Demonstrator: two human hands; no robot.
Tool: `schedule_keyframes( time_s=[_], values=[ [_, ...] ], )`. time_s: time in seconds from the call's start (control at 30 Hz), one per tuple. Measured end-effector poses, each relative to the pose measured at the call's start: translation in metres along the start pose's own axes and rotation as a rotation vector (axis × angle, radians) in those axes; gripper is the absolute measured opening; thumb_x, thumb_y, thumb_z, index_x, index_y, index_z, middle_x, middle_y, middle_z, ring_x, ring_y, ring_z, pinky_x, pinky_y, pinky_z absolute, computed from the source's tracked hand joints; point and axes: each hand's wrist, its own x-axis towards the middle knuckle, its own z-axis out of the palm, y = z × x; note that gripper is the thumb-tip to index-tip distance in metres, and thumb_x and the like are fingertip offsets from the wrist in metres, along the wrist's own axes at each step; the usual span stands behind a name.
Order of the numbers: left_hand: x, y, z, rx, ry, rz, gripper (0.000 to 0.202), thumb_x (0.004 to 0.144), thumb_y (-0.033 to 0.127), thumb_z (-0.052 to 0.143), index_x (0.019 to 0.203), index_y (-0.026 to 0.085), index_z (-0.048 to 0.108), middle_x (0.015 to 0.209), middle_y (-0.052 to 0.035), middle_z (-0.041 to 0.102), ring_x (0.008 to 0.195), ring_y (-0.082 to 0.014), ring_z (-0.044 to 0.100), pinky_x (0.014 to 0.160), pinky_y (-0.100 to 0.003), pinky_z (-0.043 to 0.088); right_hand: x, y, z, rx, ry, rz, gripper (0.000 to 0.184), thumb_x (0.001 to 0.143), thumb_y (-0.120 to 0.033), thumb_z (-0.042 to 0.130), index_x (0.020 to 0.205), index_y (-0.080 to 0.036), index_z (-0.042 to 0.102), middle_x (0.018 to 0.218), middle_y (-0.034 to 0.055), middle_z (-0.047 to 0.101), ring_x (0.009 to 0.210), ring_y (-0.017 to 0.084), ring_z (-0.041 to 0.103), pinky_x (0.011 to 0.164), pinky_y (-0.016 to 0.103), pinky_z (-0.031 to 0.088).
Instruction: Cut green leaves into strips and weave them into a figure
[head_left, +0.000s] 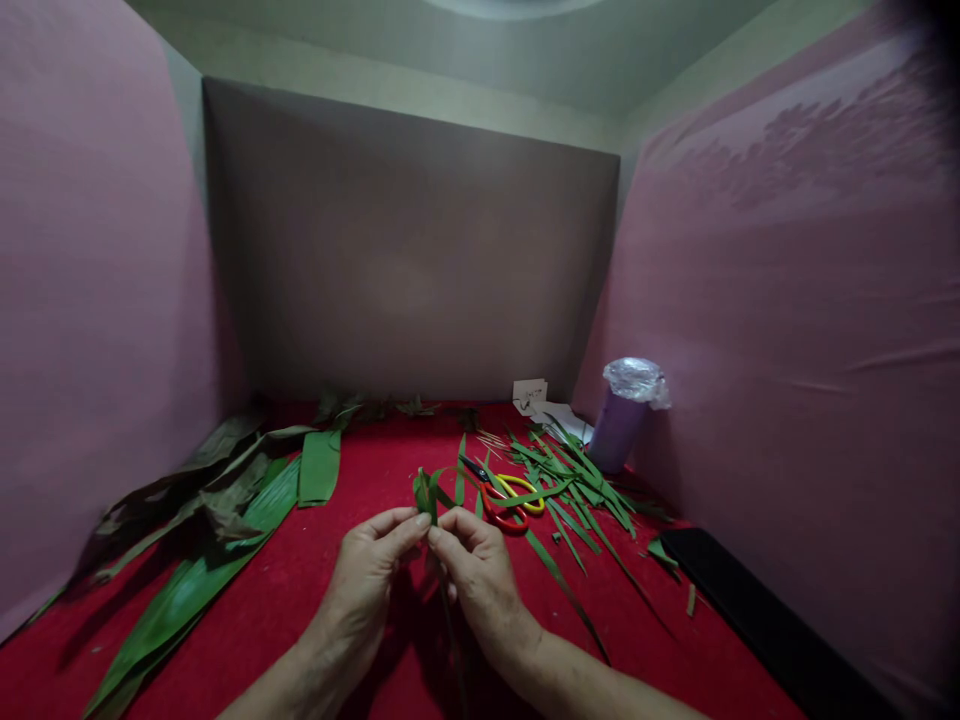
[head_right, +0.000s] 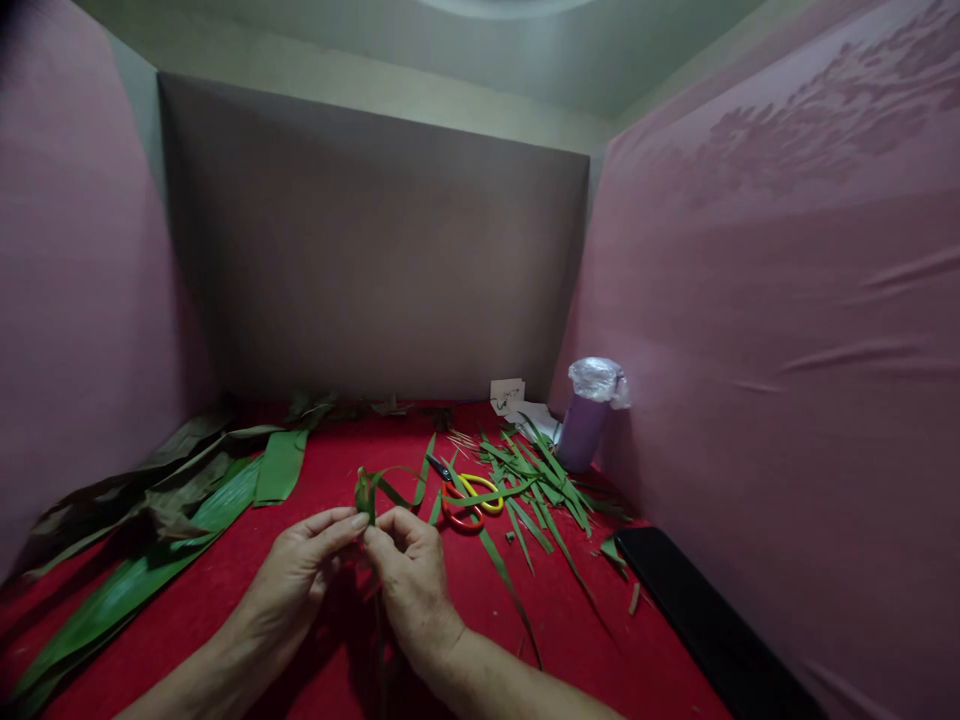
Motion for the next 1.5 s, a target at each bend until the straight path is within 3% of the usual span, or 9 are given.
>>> schedule_keyframes(
  time_s=[0.17,0.3,0.6,0.73,0.97,1.3,1.5],
  values=[
    [-0.0014,0.0004,0.0004,-0.024,0.007,-0.016,0.015,0.054,0.02,0.078,0.061,0.012,0.068,0.055,-0.0002,0.065,0.052,-0.0098,0.057,0.052,-0.018,0.045,-0.0003,0.0,-0.0012,0.019,-0.017,0.035,0.024,0.07,-0.034,0.062,0.057,-0.017,0.053,0.046,-0.007,0.044,0.039,0.006,0.033,0.037,0.017,0.026],
    [-0.002,0.0015,-0.0001,-0.038,-0.012,-0.023,0.012,0.057,0.019,0.076,0.064,0.011,0.07,0.058,-0.0017,0.067,0.054,-0.0102,0.058,0.055,-0.019,0.047,0.0006,0.001,-0.0039,0.048,-0.003,0.071,0.029,0.076,-0.04,0.054,0.06,-0.015,0.056,0.053,-0.0029,0.053,0.04,0.006,0.037,0.036,0.017,0.028],
    [-0.0028,0.0039,0.0013,-0.053,0.0,-0.024,0.012,0.055,0.016,0.077,0.064,0.011,0.07,0.061,-0.0025,0.069,0.058,-0.0108,0.059,0.057,-0.019,0.048,0.0024,0.0031,-0.0058,0.103,-0.026,0.159,0.027,0.075,-0.04,0.058,0.066,-0.015,0.055,0.05,-0.0056,0.045,0.037,0.005,0.032,0.034,0.016,0.027],
    [-0.0025,0.0028,-0.0002,-0.045,0.034,-0.033,0.015,0.052,0.017,0.078,0.064,0.012,0.07,0.062,-0.0028,0.07,0.059,-0.0119,0.06,0.059,-0.02,0.048,0.0023,0.0012,-0.0061,0.025,0.007,0.086,0.026,0.078,-0.038,0.056,0.064,-0.016,0.052,0.054,-0.0049,0.045,0.042,0.007,0.037,0.037,0.017,0.028],
    [-0.0019,0.0013,0.0002,-0.007,0.084,-0.038,0.014,0.052,0.018,0.078,0.062,0.012,0.069,0.057,0.0006,0.065,0.054,-0.0082,0.054,0.05,-0.016,0.041,-0.0009,0.0015,-0.0062,-0.297,0.049,-0.17,0.017,0.078,-0.029,0.059,0.068,-0.016,0.055,0.059,-0.0037,0.051,0.055,0.01,0.044,0.052,0.021,0.036],
    [-0.0031,-0.0019,0.0003,0.022,0.076,0.0,0.015,0.051,0.021,0.077,0.061,0.012,0.07,0.054,-0.0003,0.064,0.052,-0.009,0.052,0.051,-0.019,0.039,-0.0032,-0.0025,-0.0022,-0.338,0.088,-0.18,0.014,0.078,-0.024,0.056,0.067,-0.015,0.057,0.06,-0.0015,0.057,0.057,0.012,0.049,0.054,0.022,0.039],
    [-0.0021,-0.0007,0.0004,0.035,0.064,0.0,0.014,0.051,0.02,0.077,0.059,0.011,0.069,0.052,0.0004,0.063,0.05,-0.008,0.051,0.05,-0.018,0.04,0.0012,-0.004,-0.0025,-0.173,0.054,-0.06,0.016,0.072,-0.024,0.06,0.061,-0.016,0.052,0.05,-0.0062,0.047,0.044,0.008,0.04,0.044,0.02,0.032]
  ],
)
